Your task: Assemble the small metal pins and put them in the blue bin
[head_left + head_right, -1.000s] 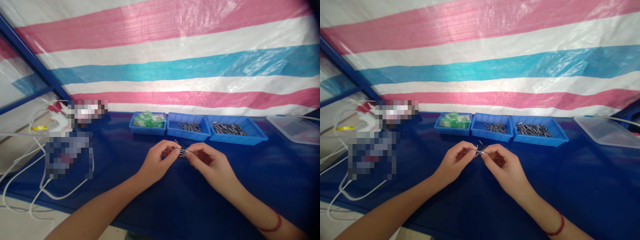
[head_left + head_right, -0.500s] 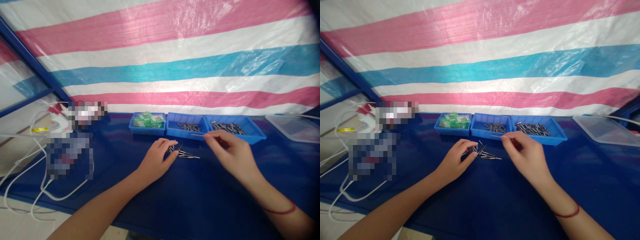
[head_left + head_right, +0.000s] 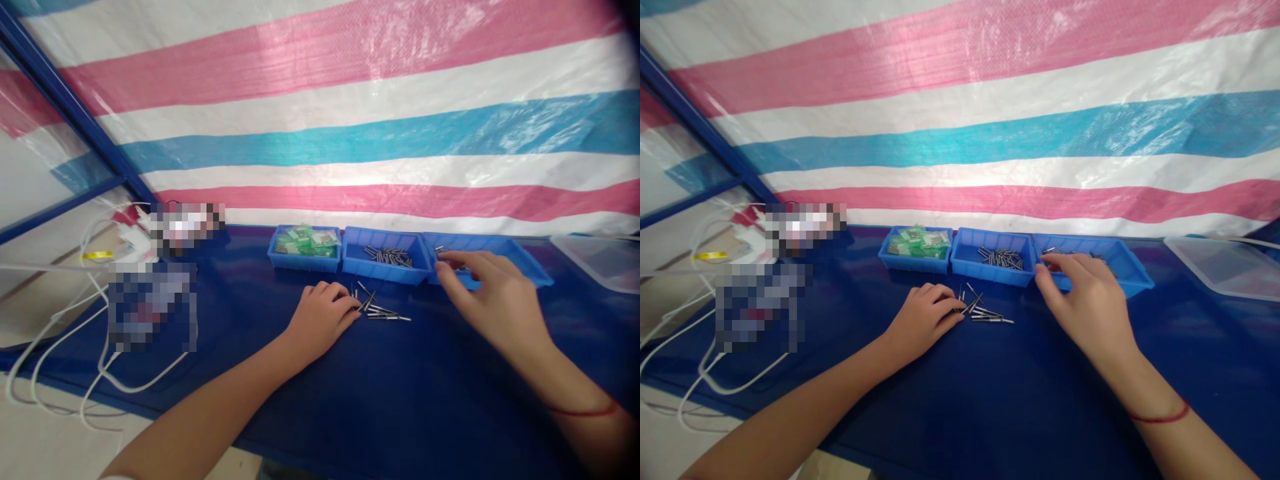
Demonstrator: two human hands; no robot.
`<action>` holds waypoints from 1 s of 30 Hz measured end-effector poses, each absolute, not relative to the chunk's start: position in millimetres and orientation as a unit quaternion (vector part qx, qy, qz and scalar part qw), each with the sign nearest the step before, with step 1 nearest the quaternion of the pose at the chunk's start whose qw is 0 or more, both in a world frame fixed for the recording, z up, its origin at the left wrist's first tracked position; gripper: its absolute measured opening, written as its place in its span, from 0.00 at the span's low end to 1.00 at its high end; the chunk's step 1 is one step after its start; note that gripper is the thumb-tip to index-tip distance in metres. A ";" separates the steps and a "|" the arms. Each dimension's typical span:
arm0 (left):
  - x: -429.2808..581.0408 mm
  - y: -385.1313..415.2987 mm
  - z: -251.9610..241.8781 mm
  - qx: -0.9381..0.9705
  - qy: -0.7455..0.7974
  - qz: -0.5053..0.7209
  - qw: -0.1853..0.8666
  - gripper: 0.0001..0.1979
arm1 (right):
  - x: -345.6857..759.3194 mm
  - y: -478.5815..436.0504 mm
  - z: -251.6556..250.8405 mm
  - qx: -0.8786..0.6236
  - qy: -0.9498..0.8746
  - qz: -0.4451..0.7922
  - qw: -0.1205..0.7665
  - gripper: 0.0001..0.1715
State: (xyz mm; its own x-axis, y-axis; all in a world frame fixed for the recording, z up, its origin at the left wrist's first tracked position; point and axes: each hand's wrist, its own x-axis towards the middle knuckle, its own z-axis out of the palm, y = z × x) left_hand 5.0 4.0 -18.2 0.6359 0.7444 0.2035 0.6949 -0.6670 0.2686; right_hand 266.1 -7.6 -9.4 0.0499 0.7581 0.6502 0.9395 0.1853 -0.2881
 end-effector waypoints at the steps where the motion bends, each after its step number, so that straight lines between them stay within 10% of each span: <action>1: 4.9 4.0 -17.6 0.901 0.398 0.149 0.082 0.10 | 260.4 -10.0 -9.5 -0.610 -0.692 -0.115 0.369 0.15; 15: 7.2 3.5 -15.8 0.877 0.426 0.203 0.086 0.10 | 212.2 -27.4 -23.3 -0.509 -0.794 0.065 0.325 0.15; 30: 17.0 -9.4 -10.8 0.842 0.389 0.276 0.250 0.08 | 194.3 -35.8 -24.9 -0.546 -0.581 0.354 0.489 0.14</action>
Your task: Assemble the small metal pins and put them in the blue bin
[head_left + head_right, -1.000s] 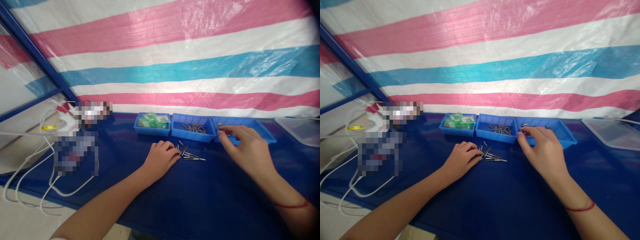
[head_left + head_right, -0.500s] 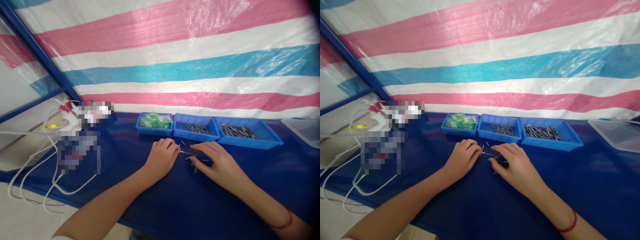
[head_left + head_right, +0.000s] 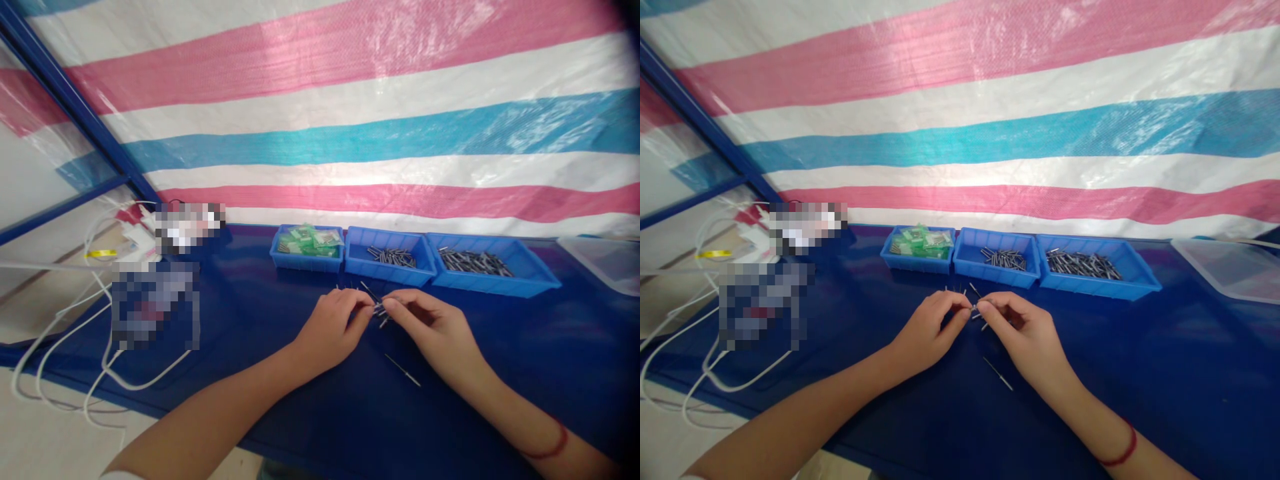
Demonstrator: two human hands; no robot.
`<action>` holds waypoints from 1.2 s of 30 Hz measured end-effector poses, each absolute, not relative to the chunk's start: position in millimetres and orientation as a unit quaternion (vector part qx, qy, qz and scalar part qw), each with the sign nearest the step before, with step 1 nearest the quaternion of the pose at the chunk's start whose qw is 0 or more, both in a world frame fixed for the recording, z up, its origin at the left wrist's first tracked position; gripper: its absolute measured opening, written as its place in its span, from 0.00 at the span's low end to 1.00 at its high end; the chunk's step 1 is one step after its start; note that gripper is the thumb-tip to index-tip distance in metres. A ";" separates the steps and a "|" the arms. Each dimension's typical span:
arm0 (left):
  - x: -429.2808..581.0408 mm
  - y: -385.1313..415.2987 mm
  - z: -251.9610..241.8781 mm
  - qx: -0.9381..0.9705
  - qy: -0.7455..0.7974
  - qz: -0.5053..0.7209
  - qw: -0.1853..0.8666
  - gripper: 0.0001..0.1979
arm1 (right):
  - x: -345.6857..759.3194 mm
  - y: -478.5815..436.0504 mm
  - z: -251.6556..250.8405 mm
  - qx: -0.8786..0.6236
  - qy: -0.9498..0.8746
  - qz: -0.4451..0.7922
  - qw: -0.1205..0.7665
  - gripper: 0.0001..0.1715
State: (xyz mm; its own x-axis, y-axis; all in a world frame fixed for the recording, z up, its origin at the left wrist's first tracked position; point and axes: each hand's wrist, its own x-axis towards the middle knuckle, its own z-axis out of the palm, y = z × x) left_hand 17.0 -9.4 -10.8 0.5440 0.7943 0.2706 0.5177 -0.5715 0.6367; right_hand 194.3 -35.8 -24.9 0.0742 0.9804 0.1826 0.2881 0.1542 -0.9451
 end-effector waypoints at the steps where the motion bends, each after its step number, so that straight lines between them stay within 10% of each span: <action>1: 17.3 -9.9 -10.8 0.841 0.388 0.278 0.256 0.09 | 194.1 -36.2 -24.9 -0.541 -0.585 0.358 0.486 0.13; 36: 14.6 -9.1 -9.9 0.824 0.365 0.354 0.249 0.15 | 214.1 -29.1 -8.7 -0.569 -0.641 0.267 0.440 0.17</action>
State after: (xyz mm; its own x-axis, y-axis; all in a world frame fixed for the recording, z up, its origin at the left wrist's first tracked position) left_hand 14.6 -9.1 -9.9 0.4819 0.7788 0.4016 0.4258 -0.6087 0.6694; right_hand 214.1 -29.1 -8.7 0.0355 0.9648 0.2605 0.4940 0.2097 -0.8438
